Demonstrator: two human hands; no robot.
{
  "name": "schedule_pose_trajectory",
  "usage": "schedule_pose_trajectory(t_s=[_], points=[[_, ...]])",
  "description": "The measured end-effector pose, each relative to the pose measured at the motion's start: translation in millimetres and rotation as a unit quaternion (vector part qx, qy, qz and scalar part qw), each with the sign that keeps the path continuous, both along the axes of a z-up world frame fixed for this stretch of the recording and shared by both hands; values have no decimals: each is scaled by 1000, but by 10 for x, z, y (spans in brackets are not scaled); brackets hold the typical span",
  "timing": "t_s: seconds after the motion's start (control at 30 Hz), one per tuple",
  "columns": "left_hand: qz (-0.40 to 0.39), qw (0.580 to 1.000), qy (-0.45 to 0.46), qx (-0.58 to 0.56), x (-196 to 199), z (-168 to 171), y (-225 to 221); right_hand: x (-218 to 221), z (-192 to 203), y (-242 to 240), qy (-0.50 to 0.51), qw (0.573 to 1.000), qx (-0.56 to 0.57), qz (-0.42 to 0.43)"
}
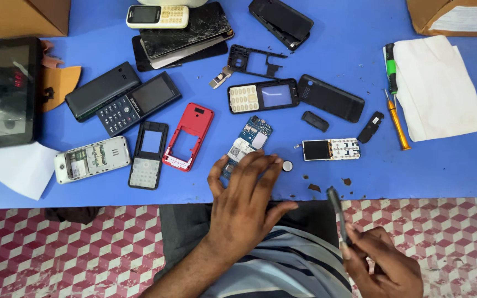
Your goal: The person uses a metal tool to scrape and clean a mobile phone motherboard on a blue workbench. The person repeatedly scrapes the surface of the board while holding it steady with the other hand. Other disassembled phone parts and tools are visible on the table.
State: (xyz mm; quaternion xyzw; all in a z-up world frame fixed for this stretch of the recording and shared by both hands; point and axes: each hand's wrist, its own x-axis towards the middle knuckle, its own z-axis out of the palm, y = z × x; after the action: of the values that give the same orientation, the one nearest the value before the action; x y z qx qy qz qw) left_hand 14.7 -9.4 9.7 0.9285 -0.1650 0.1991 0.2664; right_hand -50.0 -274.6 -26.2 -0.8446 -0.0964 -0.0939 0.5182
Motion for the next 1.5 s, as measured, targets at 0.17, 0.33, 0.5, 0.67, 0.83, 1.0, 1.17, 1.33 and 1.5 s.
schedule_pose_trajectory(t_s=[0.17,0.33,0.5,0.67,0.83,1.0,1.17,1.33,1.5], points=[[-16,1000,-7,18,49,57,-47,69,-19,54,-40,997,19,-62],[-41,997,8,66,65,85,-46,86,-225,25,-81,996,-2,-37],[-76,996,-3,54,17,62,46,51,-400,70,-107,993,49,-22],[-115,993,-12,7,38,29,87,88,-500,150,-88,989,87,-76],[-72,996,24,-36,175,49,68,111,-349,293,-97,984,121,-85],[-30,999,-4,-16,273,73,43,127,-130,417,41,990,86,-104],[-33,999,-12,-40,200,56,131,192,32,379,40,995,-94,-14],[-46,998,-48,4,79,1,155,276,154,449,-34,983,-169,60],[-56,996,-49,43,29,-57,162,404,255,478,-8,966,-247,71]])
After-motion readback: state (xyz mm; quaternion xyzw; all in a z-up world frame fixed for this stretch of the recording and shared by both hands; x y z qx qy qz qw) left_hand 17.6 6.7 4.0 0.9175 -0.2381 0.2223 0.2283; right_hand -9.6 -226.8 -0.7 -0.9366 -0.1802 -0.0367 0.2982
